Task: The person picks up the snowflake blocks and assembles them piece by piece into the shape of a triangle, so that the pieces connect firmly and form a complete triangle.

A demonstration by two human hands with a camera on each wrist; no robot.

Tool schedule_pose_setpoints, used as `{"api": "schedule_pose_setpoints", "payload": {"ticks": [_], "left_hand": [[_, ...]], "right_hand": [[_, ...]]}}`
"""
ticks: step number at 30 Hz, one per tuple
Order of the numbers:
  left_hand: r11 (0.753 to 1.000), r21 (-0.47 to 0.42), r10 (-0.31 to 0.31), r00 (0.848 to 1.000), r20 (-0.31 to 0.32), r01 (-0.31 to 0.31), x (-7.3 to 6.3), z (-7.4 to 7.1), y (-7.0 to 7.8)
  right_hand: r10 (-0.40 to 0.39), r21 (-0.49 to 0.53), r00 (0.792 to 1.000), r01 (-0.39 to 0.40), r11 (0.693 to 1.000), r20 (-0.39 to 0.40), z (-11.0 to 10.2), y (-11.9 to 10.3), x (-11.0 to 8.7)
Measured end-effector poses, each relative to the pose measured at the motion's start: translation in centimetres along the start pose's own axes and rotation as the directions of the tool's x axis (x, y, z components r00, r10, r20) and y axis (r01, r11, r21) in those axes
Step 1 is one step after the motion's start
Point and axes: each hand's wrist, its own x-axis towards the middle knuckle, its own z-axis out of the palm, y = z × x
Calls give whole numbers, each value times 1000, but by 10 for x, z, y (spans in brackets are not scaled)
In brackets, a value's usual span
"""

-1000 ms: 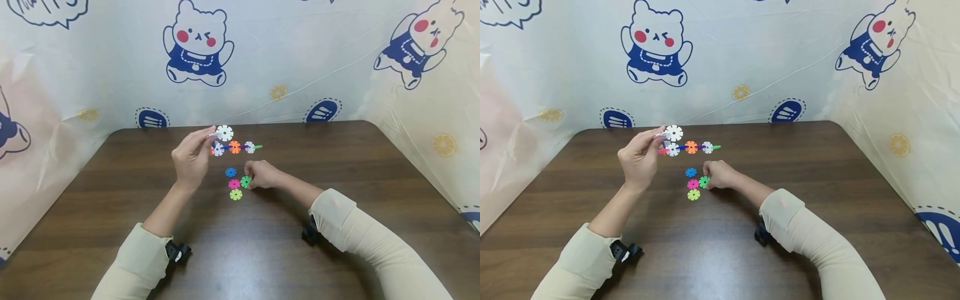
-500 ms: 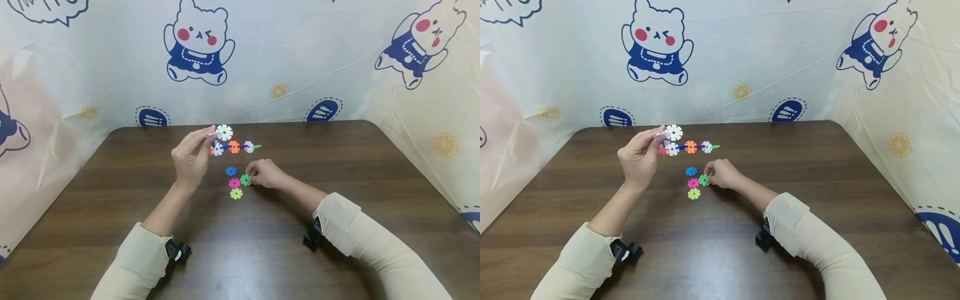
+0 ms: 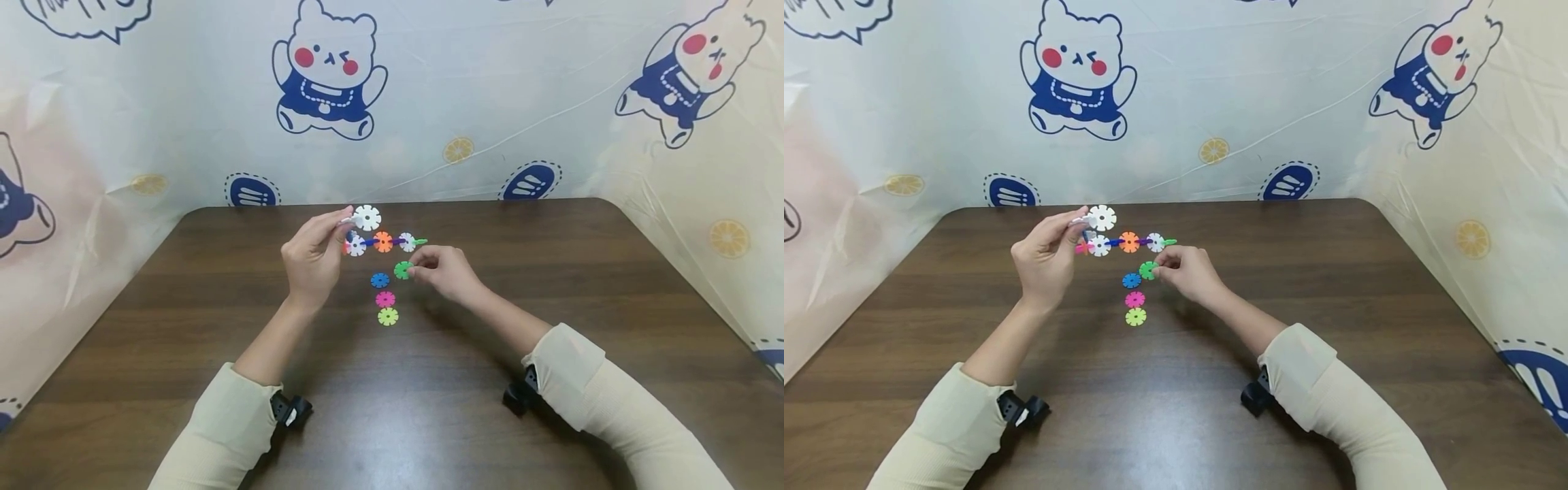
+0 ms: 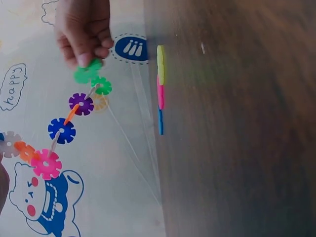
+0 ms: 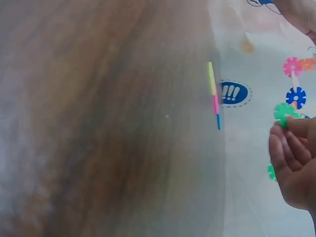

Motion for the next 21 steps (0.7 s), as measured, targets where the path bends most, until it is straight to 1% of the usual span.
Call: {"api": "schedule_pose_setpoints", "payload": {"ticks": [3, 6, 9, 13, 14, 16, 18, 21], "left_hand": [[1000, -8, 7, 1000, 3, -7, -1, 0, 0], [1000, -16, 7, 1000, 13, -7, 0, 1, 0], [1000, -19, -1, 999, 37, 2, 0, 2, 2], [999, -32, -13, 998, 59, 15, -1, 3, 3], [999, -35, -14, 998, 65, 16, -1, 4, 3], [999, -45, -14, 997, 80, 18, -1, 4, 3], [998, -52, -14, 995, 97, 19, -2, 4, 3], [998, -57, -17, 992, 125, 24, -3, 5, 4]], "right_hand": [[-52, 54, 995, 57, 997, -89, -3, -5, -3], [-86, 126, 982, 109, 986, -171, -7, -11, -7], [-121, 201, 962, 172, 964, -246, -11, -15, -11], [-184, 278, 924, 283, 918, -334, -16, -25, -15], [-198, 288, 915, 307, 907, -351, -17, -27, -15], [-222, 308, 903, 343, 887, -367, -19, -32, -17], [-241, 317, 899, 364, 876, -367, -21, -36, -17], [-249, 321, 899, 370, 872, -360, -22, -39, -17]]}}
